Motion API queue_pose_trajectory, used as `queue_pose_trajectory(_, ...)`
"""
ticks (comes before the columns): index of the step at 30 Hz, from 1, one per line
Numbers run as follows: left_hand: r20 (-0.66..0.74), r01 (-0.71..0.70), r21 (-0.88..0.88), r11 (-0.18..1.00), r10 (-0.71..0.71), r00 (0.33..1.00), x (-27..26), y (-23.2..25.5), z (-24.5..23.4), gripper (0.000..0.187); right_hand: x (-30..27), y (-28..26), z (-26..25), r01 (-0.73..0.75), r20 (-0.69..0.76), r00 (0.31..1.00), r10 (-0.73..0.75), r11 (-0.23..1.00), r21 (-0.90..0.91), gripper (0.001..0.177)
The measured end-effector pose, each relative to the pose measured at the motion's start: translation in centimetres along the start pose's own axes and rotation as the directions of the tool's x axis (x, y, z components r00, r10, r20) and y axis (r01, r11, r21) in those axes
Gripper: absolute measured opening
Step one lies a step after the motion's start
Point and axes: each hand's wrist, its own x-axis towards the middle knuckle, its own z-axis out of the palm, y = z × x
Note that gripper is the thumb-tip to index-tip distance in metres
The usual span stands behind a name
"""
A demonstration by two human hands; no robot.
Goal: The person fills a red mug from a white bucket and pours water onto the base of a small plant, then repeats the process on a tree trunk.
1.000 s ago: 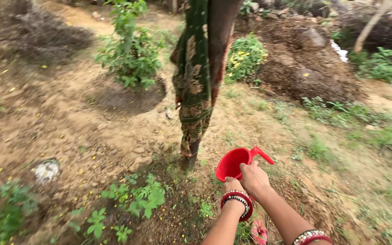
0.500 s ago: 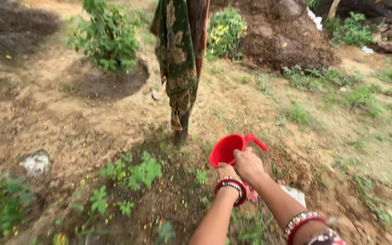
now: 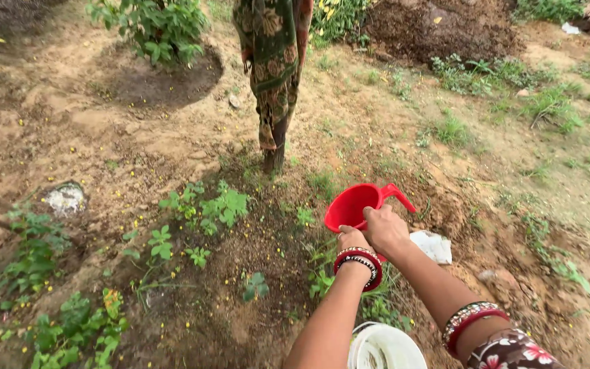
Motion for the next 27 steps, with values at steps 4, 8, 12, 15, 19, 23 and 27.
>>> queue_pose_trajectory(4, 0.013, 0.0, 0.007, 1.0, -0.001, 1.0, -0.1, -2.1, 3.4, 0.122, -2.4, 0.2, 0.8, -0.047, 0.07, 0.996, 0.048, 0.999, -0.006, 0.052)
queue_pose_trajectory(8, 0.014, 0.028, -0.016, 0.999, -0.028, 1.0, -0.7, -4.7, 7.6, 0.124, -3.9, 3.0, 4.8, -0.048, 0.109, 0.993, 0.048, 0.999, 0.001, 0.039)
queue_pose_trajectory(12, 0.033, 0.072, -0.02, 0.997, -0.072, 0.997, -1.9, -7.1, 12.2, 0.119, -6.2, 6.0, 8.6, -0.05, 0.167, 0.985, 0.049, 0.999, 0.0, 0.037)
queue_pose_trajectory(15, 0.075, 0.11, -0.021, 0.994, -0.108, 0.991, -3.8, -7.9, 13.8, 0.115, -7.6, 8.3, 11.9, -0.053, 0.211, 0.976, 0.056, 0.998, -0.018, 0.034)
queue_pose_trajectory(19, 0.077, 0.193, 0.006, 0.981, -0.193, 0.978, -4.9, -10.5, 18.8, 0.103, -10.1, 10.2, 15.3, -0.104, 0.314, 0.943, 0.107, 0.994, -0.025, 0.038)
queue_pose_trajectory(23, 0.02, 0.265, -0.043, 0.963, -0.264, 0.964, -3.9, -16.1, 28.4, 0.085, -12.3, 14.9, 22.6, -0.033, 0.374, 0.927, 0.032, 0.999, -0.005, 0.033)
queue_pose_trajectory(27, 0.066, 0.327, -0.012, 0.945, -0.325, 0.943, -4.0, -20.1, 32.8, 0.084, -14.1, 16.4, 28.2, -0.052, 0.446, 0.894, 0.054, 0.999, -0.017, 0.039)
